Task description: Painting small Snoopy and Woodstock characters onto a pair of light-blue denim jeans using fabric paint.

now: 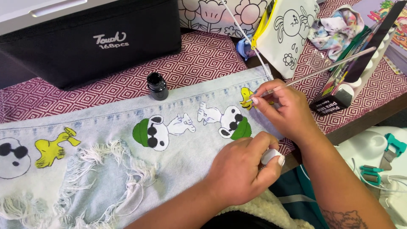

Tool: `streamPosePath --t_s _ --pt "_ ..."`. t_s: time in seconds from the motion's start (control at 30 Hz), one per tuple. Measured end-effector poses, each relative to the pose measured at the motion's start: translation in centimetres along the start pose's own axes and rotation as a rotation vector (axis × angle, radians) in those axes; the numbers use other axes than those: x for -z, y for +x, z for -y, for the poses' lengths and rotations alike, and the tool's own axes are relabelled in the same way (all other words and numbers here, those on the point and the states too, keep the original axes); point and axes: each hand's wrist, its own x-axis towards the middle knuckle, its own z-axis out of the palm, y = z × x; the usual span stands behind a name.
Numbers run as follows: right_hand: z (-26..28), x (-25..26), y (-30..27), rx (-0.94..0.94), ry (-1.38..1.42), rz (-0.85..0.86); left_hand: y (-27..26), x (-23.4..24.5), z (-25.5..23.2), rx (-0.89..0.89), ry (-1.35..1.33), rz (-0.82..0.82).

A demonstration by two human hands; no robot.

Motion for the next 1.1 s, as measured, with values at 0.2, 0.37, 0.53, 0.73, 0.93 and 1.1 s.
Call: streamPosePath --t_s 0.2,0.37,0.53,0.73,0.93,1.1 --pt "-0.34 -0.01 -0.05 0.03 0.031 0.0 0.11 0.08 -0.1 0.012 -0.014 -0.002" --pt "-0.5 -0.01 -0.1 0.047 0.053 -0.005 0.16 0.2 -0.18 0.025 -0.032 0.008" --pt "-0.67 -0.04 -0.2 0.044 0.021 -0.013 0.13 0.17 -0.11 0.012 -0.039 0.0" --pt "-0.36 0.05 -0.18 0.051 0.014 -0.02 0.17 0.21 -0.19 0.028 -0.031 0.001" --pt "-0.53 -0.05 -0.13 -0.017 0.064 -0.026 0.22 0.21 -0.24 0.039 -0.023 0.003" --pt "-0.13 -0.05 0.02 0.054 -0.018 -0.022 0.22 0.22 -0.24 0.044 -0.026 0.007"
